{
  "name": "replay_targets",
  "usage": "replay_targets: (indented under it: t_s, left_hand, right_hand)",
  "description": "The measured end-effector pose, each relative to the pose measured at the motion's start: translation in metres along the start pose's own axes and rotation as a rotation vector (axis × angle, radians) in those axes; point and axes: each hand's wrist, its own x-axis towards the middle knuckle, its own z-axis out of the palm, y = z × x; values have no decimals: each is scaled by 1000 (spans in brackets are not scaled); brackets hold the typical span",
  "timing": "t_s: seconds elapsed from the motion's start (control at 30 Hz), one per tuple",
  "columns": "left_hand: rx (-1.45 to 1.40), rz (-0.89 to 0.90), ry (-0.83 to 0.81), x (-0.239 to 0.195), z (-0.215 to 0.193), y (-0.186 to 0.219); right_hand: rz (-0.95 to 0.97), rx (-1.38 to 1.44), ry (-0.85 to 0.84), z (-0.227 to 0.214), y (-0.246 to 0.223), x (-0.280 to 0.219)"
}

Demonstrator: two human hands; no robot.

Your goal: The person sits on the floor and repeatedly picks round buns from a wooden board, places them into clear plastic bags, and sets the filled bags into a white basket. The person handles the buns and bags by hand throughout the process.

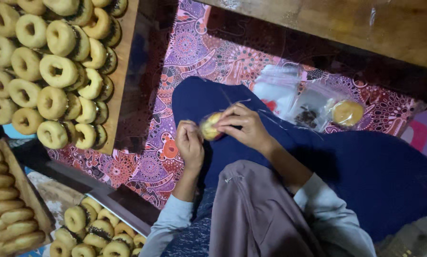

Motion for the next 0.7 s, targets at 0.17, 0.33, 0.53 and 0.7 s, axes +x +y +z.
replay_targets:
  t_s: [0.17,0.33,0.53,0.7]
  left_hand:
    - [64,130,-43,21,14,8]
    - [119,236,-133,43,14,21]
    - [61,94,-104,45,12,14]
    - [204,270,-6,36,4,16]
  right_hand:
    - [53,113,-67,-14,19,4]
    - [35,261,-120,-29,24,22]
    - [71,186,-192,-26,23,31]
    - [152,265,-16,4,25,4]
